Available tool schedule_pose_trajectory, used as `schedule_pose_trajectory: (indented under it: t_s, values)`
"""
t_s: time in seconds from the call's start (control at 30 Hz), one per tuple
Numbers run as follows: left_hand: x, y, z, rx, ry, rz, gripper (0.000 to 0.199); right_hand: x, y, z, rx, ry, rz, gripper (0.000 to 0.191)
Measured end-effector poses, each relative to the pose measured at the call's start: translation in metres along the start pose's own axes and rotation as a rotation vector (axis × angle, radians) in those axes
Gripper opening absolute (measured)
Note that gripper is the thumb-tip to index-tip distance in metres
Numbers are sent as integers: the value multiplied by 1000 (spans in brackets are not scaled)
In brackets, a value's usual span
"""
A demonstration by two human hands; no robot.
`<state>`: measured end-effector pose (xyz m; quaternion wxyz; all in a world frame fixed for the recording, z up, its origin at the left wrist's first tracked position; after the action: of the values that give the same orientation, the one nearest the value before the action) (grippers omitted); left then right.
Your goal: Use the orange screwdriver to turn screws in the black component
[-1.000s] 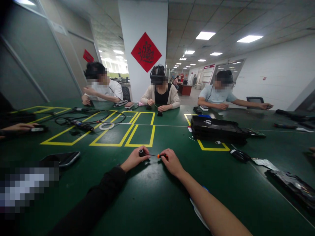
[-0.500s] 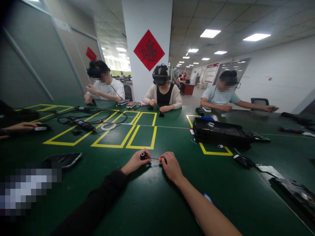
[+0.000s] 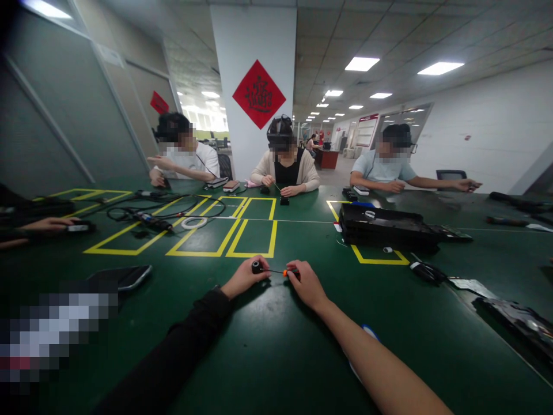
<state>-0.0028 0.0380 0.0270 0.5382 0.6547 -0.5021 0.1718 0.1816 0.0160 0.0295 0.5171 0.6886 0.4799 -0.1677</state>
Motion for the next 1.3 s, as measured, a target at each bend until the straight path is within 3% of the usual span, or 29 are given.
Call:
schedule_pose_trajectory:
  t_s: [0.2,0.33,0.5,0.8,1.3]
  values:
    - [-1,0,1,8,1,21,16,5,-1,-5,-58,28,43,22]
    - [-1,0,0,2,1,36,16,8,2,-3,-35,-3,-6,15]
    - [-2,-1,0,-4,7,13,16,9,0,-1,-36,-34,-45,21]
    - [1,-1,0,7,14,3,15,3,2,-3,-52,39,-1,16]
    - [-4,-2,-1,10,21,-24,14,-1,5,-2,-60,12,-41,17]
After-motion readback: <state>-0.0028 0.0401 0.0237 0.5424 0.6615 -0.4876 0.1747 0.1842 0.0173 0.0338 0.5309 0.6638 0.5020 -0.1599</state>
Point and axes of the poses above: each hand's wrist, its own z-axis away from the middle knuckle, its own y-axis out of the back of the hand, x = y × z, the point moved 5 cm from there along -z, towards the middle knuckle, and after that the axes turned 7 degrees about -z, right-handed, at the moved point
